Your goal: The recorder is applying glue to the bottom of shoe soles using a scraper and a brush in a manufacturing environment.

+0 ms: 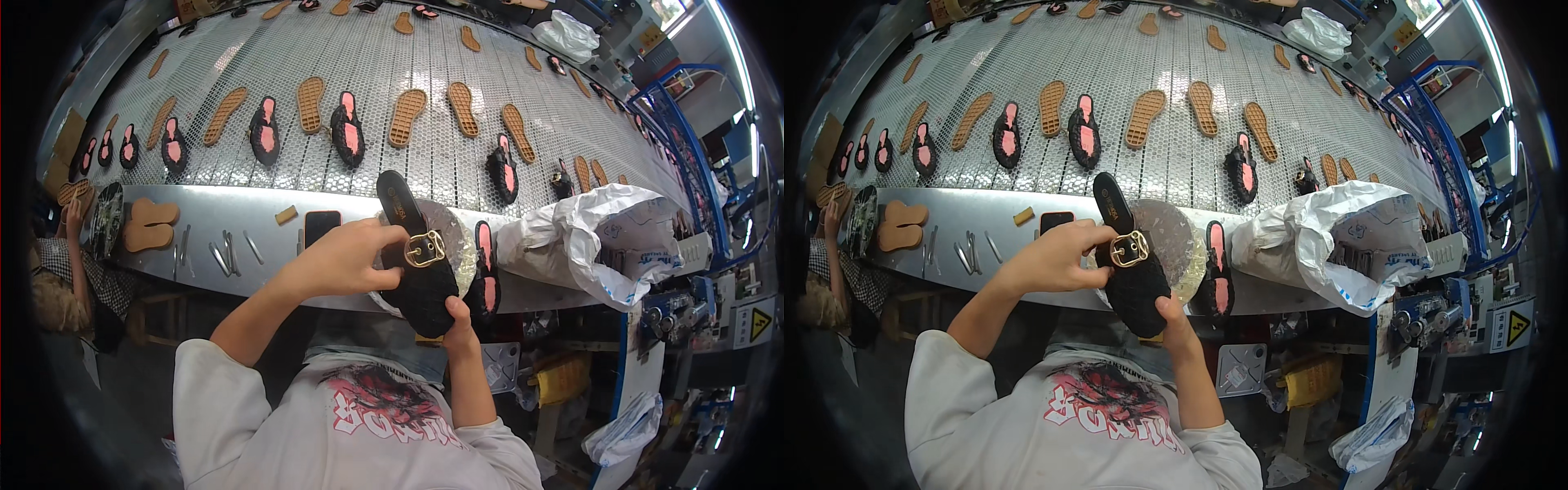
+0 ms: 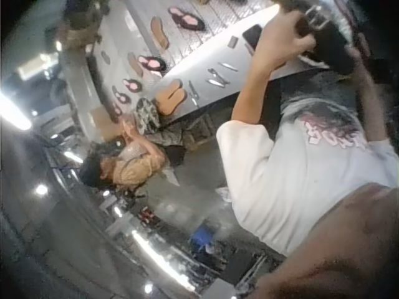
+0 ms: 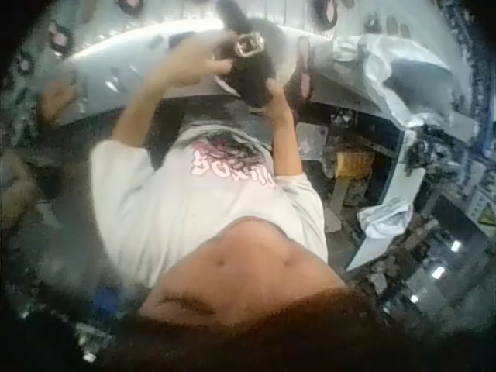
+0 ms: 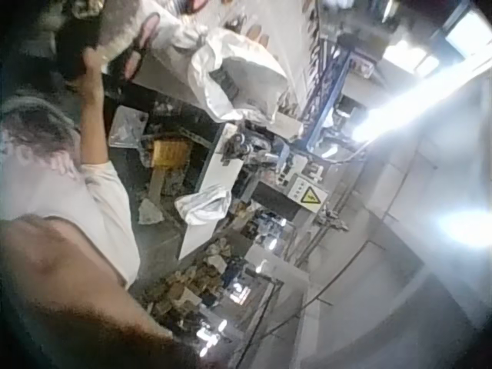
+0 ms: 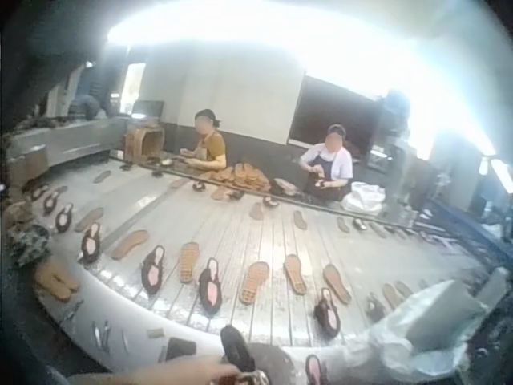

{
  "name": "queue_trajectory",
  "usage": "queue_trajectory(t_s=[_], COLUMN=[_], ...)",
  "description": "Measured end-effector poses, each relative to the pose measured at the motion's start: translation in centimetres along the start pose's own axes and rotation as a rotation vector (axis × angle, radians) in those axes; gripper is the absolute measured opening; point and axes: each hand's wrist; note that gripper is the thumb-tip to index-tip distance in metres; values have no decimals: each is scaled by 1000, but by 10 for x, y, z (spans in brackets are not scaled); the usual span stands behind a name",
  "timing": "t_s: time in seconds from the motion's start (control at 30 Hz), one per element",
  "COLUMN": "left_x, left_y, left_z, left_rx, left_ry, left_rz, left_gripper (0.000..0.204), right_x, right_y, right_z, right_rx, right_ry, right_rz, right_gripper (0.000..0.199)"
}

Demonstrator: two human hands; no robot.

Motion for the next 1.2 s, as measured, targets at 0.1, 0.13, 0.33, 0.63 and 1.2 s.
queue_trajectory(t_s=[0.1,0.13,0.33,0.63,1.2], left_x=[0,0,3,14,31], left_y=[-5,-7,-10,-18,-11], left_z=[-3,-4,-8,-1,7], left_rx=[-8,-29,68,-36,77], left_ry=[8,-39,14,339,487], left_rz=[129,153,186,-612,-878], left_gripper=[28,27,25,33,32], right_x=[0,0,-5,-12,-23], right_y=[0,0,3,4,7], right_z=[2,3,8,10,15], right_rx=[13,17,-13,-93,-97], right_ry=[-3,6,41,9,10], right_rz=[-12,3,-53,-12,83], right_gripper=[87,88,83,88,80])
Point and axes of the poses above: each hand's wrist, its own z-axis towards the middle knuckle, its own y-axis out of the back of the hand, x = y × z, and after that the axes turned 14 degrees about -x, right-handed
